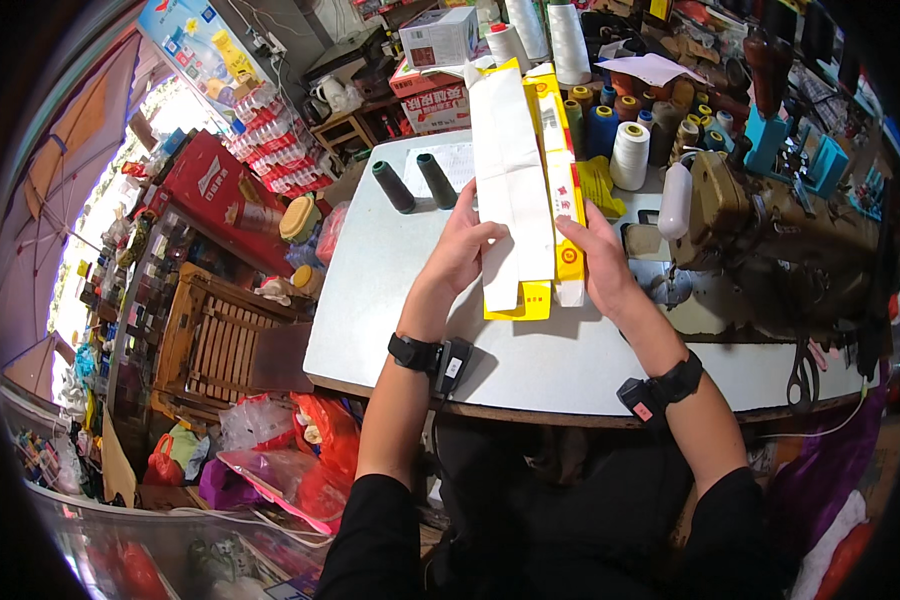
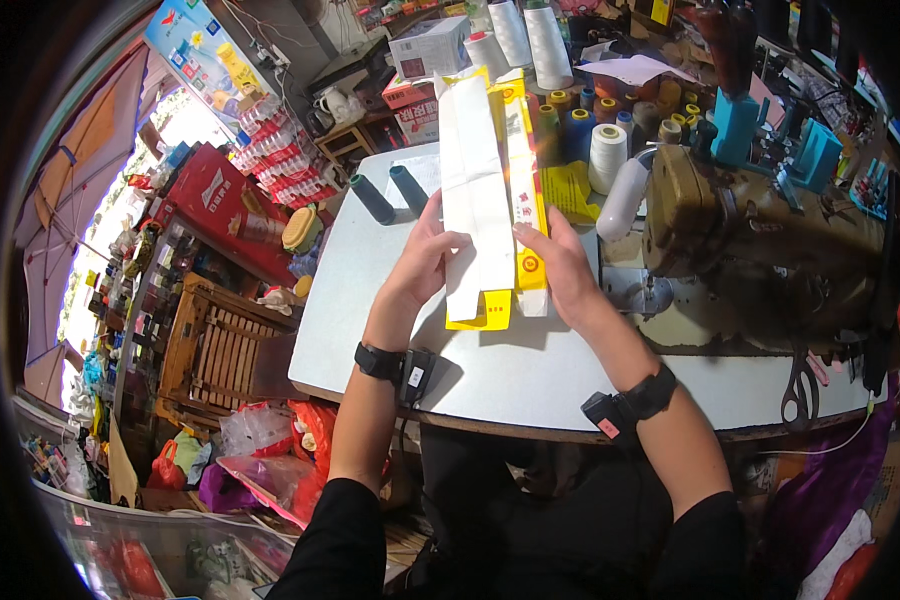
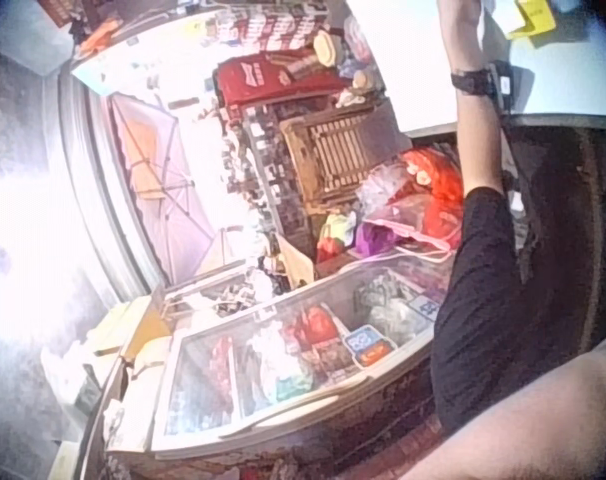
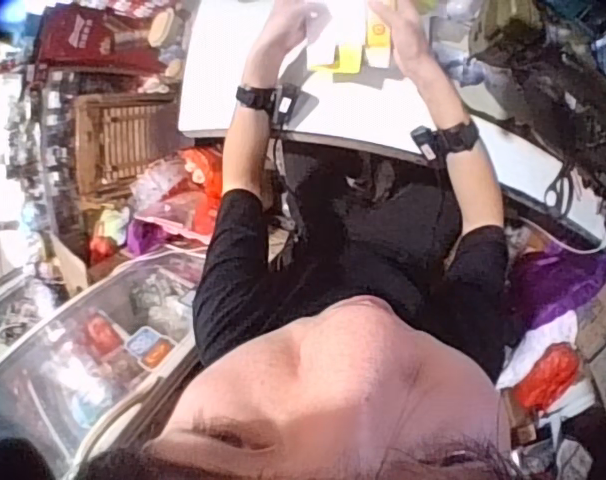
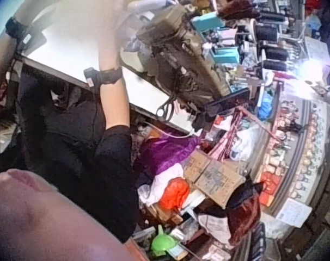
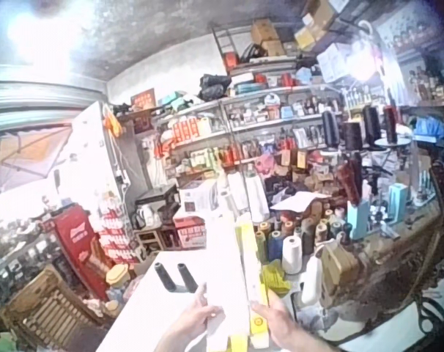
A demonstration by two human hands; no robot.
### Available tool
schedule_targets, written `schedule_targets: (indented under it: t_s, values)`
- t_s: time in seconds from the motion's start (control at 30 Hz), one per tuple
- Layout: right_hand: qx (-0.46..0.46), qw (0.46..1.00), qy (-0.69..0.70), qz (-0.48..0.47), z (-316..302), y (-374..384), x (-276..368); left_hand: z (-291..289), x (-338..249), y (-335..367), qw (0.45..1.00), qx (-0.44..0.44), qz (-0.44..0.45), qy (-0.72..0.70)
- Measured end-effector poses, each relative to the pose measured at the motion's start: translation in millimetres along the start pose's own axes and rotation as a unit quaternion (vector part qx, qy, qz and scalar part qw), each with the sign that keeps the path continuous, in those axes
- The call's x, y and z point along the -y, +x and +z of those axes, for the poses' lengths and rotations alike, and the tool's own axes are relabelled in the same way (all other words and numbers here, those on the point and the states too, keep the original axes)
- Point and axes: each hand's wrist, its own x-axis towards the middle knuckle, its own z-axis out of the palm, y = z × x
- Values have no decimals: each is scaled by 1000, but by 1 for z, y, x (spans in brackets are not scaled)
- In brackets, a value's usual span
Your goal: Folding and manipulating a yellow and white paper product at a workstation.
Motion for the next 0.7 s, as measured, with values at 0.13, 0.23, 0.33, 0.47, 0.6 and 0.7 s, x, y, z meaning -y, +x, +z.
schedule_targets:
  t_s: [0.13,0.23,0.33,0.47,0.6,0.7]
  values:
    - [-33,999,-39,8,1,-2,-3,-4,4,0,1000,22,-9,-2]
    - [-26,996,-79,-13,-6,1,-6,2,0,1,1000,6,-14,-4]
    - [-12,993,-99,-61,-2,-2,-3,7,-8,-4,1000,-19,-23,1]
    - [-2,996,-87,-38,-1,-2,-2,-1,-2,-1,1000,-8,-6,-13]
    - [31,999,-28,-1,2,-7,2,1,2,-1,999,21,38,1]
    - [38,997,-61,-10,0,-3,-1,-8,4,4,988,84,-34,-124]
